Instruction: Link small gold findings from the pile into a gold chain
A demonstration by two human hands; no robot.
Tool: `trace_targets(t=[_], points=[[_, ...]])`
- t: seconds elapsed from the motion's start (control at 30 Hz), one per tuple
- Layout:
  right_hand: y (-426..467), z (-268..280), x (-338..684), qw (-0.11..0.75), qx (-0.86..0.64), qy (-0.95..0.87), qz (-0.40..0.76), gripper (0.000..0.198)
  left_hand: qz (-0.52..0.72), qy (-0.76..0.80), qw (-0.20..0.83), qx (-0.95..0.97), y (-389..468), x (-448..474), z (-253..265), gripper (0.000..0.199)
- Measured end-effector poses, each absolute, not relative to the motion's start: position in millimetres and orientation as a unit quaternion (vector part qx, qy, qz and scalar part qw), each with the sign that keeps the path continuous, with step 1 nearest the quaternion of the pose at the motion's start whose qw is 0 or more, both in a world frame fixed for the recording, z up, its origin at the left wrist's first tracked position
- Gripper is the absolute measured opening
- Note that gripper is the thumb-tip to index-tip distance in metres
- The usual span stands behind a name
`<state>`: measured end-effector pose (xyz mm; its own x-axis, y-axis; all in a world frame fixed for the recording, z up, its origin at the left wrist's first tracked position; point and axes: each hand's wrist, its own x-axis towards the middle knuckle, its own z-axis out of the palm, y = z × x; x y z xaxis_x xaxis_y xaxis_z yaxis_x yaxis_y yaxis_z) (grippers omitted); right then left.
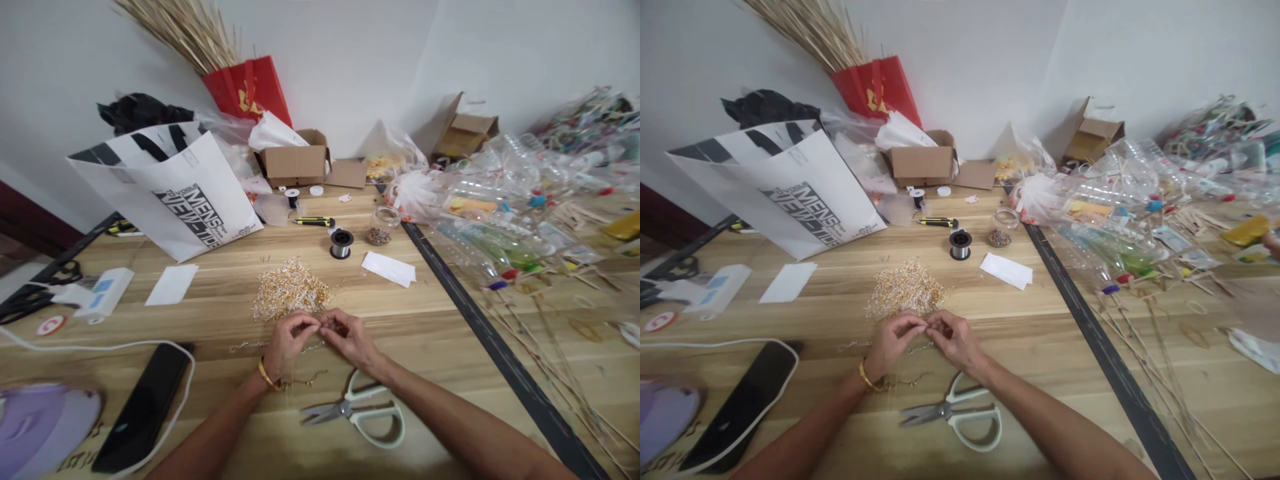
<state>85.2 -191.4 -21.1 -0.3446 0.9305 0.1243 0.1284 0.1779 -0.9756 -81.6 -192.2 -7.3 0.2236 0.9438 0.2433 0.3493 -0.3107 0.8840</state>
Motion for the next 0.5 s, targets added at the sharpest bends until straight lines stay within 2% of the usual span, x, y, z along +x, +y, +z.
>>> trace_targets(t=[0.5], points=[[-189.8, -25.4, 86.7, 0.398, -0.418, -0.695, 0.428, 0.016, 0.404, 0.487, 0.367, 0.682, -193.7, -84.6, -12.4, 0.010]])
